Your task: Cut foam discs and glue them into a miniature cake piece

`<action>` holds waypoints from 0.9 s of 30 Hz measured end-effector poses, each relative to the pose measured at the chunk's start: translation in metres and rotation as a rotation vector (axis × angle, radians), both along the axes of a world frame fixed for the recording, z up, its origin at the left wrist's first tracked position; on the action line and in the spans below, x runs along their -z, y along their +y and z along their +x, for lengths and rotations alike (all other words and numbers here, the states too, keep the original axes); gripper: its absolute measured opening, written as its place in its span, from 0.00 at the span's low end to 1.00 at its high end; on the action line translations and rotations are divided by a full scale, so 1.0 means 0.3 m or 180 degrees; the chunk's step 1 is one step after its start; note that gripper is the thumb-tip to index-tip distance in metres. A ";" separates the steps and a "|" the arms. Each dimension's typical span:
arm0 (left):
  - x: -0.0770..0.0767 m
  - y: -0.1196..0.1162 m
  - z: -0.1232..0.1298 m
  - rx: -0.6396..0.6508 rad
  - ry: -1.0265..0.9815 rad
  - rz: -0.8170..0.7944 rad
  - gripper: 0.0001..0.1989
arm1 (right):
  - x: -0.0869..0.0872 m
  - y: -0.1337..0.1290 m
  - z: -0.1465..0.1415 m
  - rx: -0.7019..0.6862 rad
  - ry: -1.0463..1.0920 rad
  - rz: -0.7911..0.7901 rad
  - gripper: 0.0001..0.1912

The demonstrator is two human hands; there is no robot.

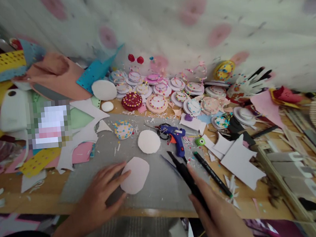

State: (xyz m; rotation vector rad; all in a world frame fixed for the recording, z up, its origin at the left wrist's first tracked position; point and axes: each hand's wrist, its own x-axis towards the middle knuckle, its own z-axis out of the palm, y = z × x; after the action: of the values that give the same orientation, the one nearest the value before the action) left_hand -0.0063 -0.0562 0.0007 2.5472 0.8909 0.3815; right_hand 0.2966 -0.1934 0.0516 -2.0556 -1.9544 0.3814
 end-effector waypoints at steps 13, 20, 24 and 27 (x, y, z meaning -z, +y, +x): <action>0.040 0.009 0.078 -0.0652 -0.0158 -0.0339 0.40 | 0.211 0.010 -0.128 0.0120 0.0408 0.0343 0.28; -0.042 0.036 -0.047 -0.0922 -0.0514 -0.0427 0.35 | 0.219 0.048 -0.165 -0.0111 0.0530 0.0399 0.27; -0.065 0.019 -0.086 -0.1093 -0.0768 -0.0618 0.35 | 0.190 0.127 -0.238 -0.0380 0.0670 0.0240 0.28; -0.077 -0.001 -0.092 -0.0949 -0.0813 -0.0814 0.35 | 0.138 0.194 -0.288 -0.0450 0.1229 0.0152 0.27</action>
State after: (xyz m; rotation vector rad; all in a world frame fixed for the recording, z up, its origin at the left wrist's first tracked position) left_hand -0.0339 -0.0565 0.0238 2.0819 1.1400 0.6227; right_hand 0.2103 -0.1353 0.0101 -1.6678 -1.8508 0.6974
